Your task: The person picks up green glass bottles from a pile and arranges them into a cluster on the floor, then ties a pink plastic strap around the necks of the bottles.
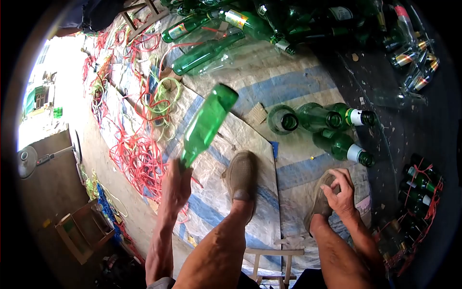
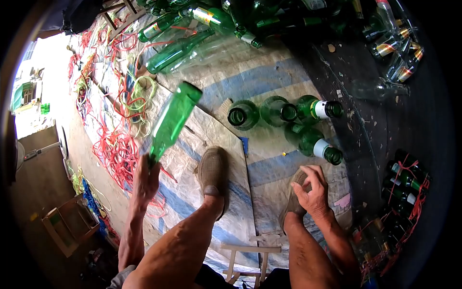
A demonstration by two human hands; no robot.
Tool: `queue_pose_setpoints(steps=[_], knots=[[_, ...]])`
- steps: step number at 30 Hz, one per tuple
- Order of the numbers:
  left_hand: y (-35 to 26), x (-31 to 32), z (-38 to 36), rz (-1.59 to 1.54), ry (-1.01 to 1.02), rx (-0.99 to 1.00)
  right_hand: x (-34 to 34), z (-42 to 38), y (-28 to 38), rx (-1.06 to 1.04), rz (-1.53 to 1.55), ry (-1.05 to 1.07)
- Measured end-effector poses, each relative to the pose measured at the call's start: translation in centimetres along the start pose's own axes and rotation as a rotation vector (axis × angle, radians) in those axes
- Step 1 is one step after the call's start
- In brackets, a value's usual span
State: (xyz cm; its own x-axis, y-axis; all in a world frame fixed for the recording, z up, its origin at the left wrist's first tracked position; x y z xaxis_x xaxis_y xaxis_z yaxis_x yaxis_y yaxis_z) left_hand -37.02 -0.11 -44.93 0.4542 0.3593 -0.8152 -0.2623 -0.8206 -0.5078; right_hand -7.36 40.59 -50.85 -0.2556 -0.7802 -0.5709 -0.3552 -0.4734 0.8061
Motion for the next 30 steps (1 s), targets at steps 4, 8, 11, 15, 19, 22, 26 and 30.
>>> queue_pose_setpoints(steps=[4, 8, 11, 15, 19, 22, 26, 30], knots=[[-3.7, -1.8, -4.2, 0.011, 0.155, -0.091, 1.3, 0.4, 2.9, -0.074, -0.003, 0.099], [-6.3, -1.8, -5.7, 0.02, 0.263, -0.061, 2.6, 1.8, 7.0, -0.279, -0.01, 0.139], [-9.0, -1.9, -5.6, 0.022, 0.327, -0.015, 3.6, 2.6, 9.9, -0.396, 0.046, 0.133], [-12.9, -1.2, -5.0, 0.054, 0.376, 0.111, 4.9, 3.0, 12.7, -0.492, 0.073, 0.156], [-17.0, 0.0, -3.7, 0.018, 0.45, 0.172, 5.9, 3.0, 13.2, -0.528, 0.031, 0.18], [-19.8, 0.9, -3.0, 0.006, 0.573, 0.299, 5.5, 3.2, 12.6, -0.5, 0.035, 0.145], [-23.6, 1.9, -2.1, 0.032, 0.395, 0.649, 3.9, 3.9, 12.4, -0.422, -0.068, 0.048], [-26.3, 3.0, -1.4, 0.052, 0.344, 0.699, 3.2, 4.0, 10.8, -0.326, -0.069, -0.019]])
Point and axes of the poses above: each hand's wrist, its own z-axis towards the middle knuckle, its own x-axis out of the palm, y = z × x, the point moved 7 cm from there along z, towards the middle knuckle
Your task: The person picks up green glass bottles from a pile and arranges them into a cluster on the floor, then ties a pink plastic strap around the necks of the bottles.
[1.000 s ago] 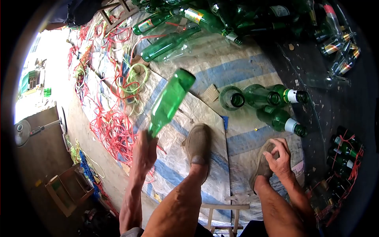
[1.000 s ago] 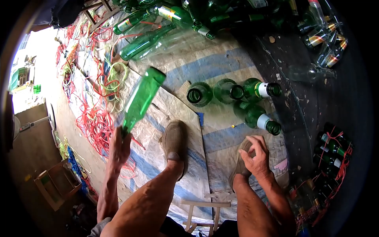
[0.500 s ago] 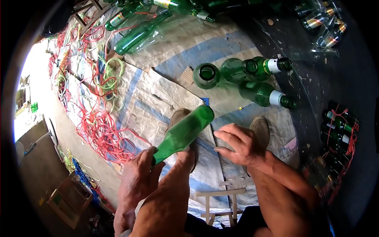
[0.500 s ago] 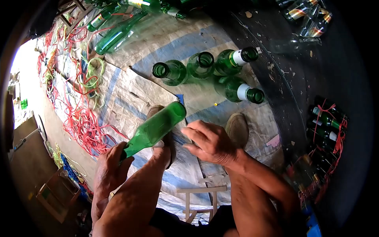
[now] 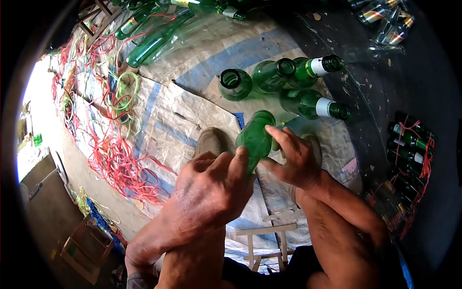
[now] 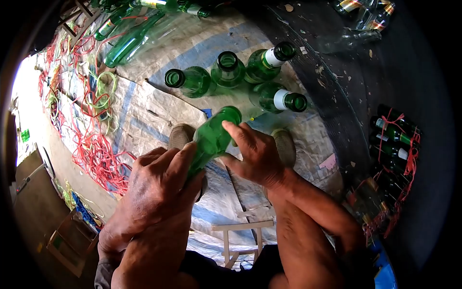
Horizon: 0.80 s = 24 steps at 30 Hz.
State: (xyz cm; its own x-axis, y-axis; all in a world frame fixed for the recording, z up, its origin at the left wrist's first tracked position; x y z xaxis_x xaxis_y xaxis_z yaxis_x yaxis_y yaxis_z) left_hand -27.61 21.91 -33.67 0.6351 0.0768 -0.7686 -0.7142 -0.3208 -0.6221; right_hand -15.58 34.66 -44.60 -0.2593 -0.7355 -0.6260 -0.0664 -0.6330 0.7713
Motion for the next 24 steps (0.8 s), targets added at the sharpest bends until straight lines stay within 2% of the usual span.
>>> queue_pose_setpoints(steps=[5, 13, 17, 20, 24], knots=[[-0.8, 1.3, 1.9, 0.016, -0.122, 0.064, -0.2, -1.0, -2.1, 0.235, 0.069, 0.016], [-0.8, 3.4, 4.1, 0.048, -0.306, 0.172, 0.1, -1.6, -4.0, 0.406, 0.108, -0.022], [-0.2, 3.8, 4.7, 0.031, -0.253, 0.093, 0.2, -2.2, -5.2, 0.457, 0.154, -0.097], [0.1, 4.2, 4.8, 0.012, -0.298, 0.103, 0.4, -3.5, -7.3, 0.514, 0.136, -0.072], [0.3, 4.1, 5.4, 0.016, -0.314, 0.062, 0.2, -5.5, -11.0, 0.684, 0.137, -0.132]])
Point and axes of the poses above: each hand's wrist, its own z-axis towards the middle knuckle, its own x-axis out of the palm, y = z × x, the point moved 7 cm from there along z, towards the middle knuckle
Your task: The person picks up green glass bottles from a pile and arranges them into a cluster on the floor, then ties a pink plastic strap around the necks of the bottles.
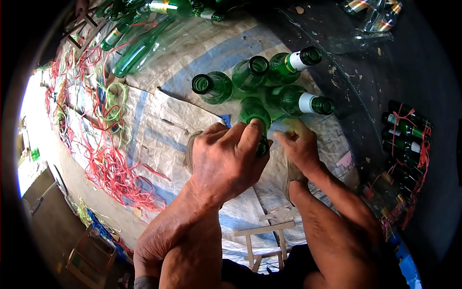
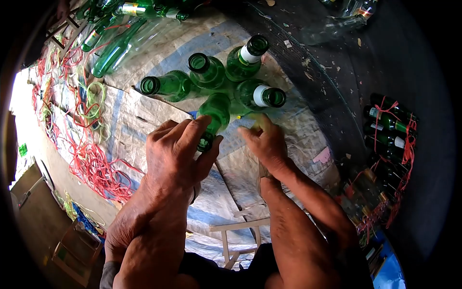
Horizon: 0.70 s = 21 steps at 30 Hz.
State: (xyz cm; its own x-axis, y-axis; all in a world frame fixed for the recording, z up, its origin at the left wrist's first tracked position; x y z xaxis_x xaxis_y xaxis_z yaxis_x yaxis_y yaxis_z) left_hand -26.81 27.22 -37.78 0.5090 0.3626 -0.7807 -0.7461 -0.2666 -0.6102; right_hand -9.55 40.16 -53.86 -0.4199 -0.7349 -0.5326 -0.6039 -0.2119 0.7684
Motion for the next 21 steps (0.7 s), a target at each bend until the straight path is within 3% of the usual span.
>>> queue_pose_setpoints(steps=[4, 21], knots=[[0.3, 0.3, 0.5, -0.019, -0.002, -0.008, -0.9, 1.6, -1.8, -0.061, 0.025, -0.08], [1.2, 1.4, 1.7, -0.068, -0.057, -0.06, 1.5, 6.2, -4.8, -0.145, 0.004, 0.042]])
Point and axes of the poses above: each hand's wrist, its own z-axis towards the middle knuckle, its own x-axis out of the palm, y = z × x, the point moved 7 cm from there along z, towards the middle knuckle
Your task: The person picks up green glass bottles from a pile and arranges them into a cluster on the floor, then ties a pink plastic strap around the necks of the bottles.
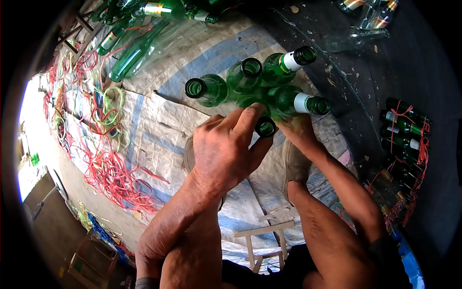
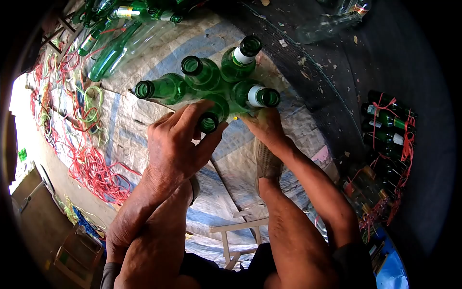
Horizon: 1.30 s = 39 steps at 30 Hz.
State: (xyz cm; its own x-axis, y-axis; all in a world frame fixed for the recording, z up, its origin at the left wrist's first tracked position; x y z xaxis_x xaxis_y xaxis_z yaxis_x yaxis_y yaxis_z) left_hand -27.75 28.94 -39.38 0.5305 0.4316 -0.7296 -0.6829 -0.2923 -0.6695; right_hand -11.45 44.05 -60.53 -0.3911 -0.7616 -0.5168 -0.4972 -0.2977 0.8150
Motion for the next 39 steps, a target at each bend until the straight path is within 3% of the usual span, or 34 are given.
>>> queue_pose_setpoints(steps=[4, 9, 17, 22, 37, 39], knots=[[1.6, 1.0, -1.3, 0.027, 0.065, -0.07, -0.3, 0.4, 1.6, -0.077, 0.195, -0.044], [6.3, 4.4, -4.6, -0.011, 0.122, -0.32, -0.2, 1.1, 1.1, -0.087, 0.124, 0.006], [11.6, 10.2, -5.1, -0.193, 0.205, -0.441, 0.0, 1.1, 0.4, -0.033, 0.092, 0.011], [11.9, 11.1, -4.9, -0.162, 0.244, -0.446, 0.0, 1.3, 0.3, -0.104, -0.058, 0.011], [12.3, 12.5, -5.0, -0.287, 0.144, -0.336, -0.1, 1.7, 1.0, -0.104, -0.094, 0.031], [12.4, 12.4, -4.9, -0.319, 0.148, -0.335, 1.7, 0.8, -1.6, -0.409, -0.464, -0.072]])
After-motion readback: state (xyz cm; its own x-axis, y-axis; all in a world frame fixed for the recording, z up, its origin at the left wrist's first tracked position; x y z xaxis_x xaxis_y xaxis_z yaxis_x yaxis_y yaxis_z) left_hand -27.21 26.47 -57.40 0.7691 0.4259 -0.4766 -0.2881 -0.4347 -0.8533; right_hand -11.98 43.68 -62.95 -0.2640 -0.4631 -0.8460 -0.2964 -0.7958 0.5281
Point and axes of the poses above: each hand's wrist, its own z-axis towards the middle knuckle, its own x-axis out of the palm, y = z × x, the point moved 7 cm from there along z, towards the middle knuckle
